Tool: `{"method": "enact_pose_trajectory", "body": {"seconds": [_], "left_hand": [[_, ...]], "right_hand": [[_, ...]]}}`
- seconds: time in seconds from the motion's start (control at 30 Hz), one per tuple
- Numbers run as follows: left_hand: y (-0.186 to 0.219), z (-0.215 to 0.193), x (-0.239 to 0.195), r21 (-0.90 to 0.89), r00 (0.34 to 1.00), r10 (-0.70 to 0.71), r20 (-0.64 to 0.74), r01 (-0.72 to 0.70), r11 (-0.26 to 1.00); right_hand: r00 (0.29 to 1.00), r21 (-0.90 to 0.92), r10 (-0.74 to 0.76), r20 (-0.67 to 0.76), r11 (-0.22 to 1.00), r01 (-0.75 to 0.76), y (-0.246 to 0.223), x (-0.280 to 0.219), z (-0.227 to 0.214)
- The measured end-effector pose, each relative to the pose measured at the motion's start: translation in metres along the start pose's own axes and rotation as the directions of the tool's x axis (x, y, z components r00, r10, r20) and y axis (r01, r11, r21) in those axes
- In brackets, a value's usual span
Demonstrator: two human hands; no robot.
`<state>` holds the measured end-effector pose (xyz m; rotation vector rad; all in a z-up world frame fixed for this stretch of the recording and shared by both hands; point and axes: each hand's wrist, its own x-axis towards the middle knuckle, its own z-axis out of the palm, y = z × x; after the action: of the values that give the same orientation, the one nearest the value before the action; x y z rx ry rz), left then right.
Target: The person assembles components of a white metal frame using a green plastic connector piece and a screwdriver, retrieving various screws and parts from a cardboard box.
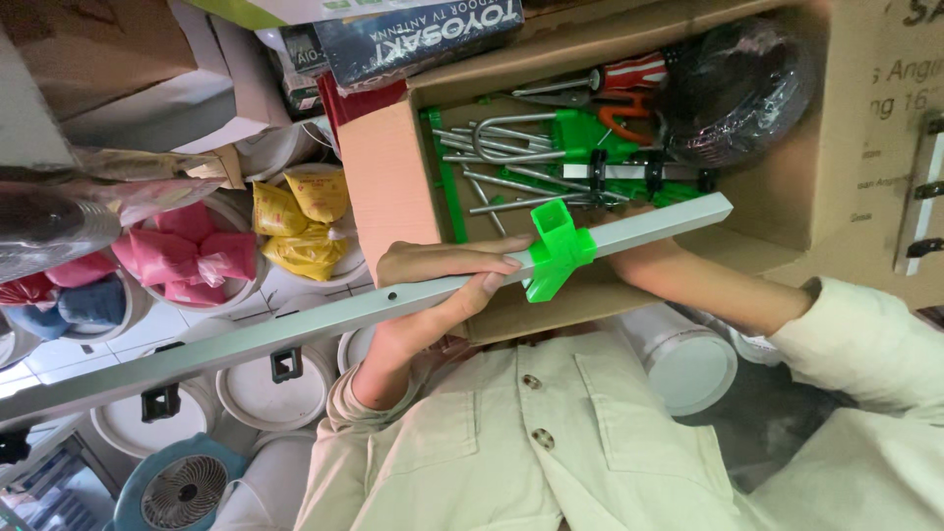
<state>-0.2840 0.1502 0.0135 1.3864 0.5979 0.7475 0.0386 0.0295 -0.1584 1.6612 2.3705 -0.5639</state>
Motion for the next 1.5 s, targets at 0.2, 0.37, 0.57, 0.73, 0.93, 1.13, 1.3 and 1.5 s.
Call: {"method": "enact_pose_trajectory", "body": {"seconds": [0.2, 0.37, 0.57, 0.73, 0.93, 1.13, 1.3, 1.5], "left_hand": [[-0.002, -0.002, 0.002, -0.024, 1.000, -0.001, 0.018, 0.002, 1.000], [-0.004, -0.002, 0.001, -0.049, 0.999, -0.013, 0.038, 0.015, 0.999], [-0.004, 0.000, 0.004, -0.050, 0.999, -0.004, 0.049, 0.006, 0.999], [-0.001, 0.001, 0.002, -0.073, 0.997, -0.026, 0.070, 0.031, 0.997], [-0.007, 0.000, -0.001, -0.066, 0.999, -0.022, 0.025, 0.024, 0.998], [-0.013, 0.004, 0.001, -0.012, 0.999, -0.008, -0.032, 0.007, 1.000], [-0.017, 0.008, -0.002, 0.012, 0.997, -0.069, -0.030, 0.069, 0.998], [-0.017, 0.028, -0.005, -0.046, 0.990, -0.136, -0.049, 0.133, 0.990]], "right_hand": [[0.993, 0.166, 0.064, -0.103, 0.985, -0.047, -0.005, -0.004, -0.010], [0.981, 0.128, 0.067, 0.182, 0.988, -0.091, -0.010, -0.003, -0.024], [0.960, 0.040, 0.033, 0.279, 0.998, -0.045, -0.006, 0.020, -0.006], [0.962, 0.089, 0.006, 0.274, 0.996, -0.031, -0.015, 0.048, -0.009], [0.977, 0.133, 0.006, 0.212, 0.991, -0.035, -0.010, 0.028, -0.004], [0.992, 0.316, -0.006, 0.125, 0.948, -0.034, -0.014, 0.024, -0.039], [0.940, 0.566, 0.084, 0.332, 0.779, -0.270, -0.042, -0.047, -0.116], [0.724, 0.743, 0.450, -0.522, 0.656, 0.129, -0.087, -0.103, -0.157]]}}
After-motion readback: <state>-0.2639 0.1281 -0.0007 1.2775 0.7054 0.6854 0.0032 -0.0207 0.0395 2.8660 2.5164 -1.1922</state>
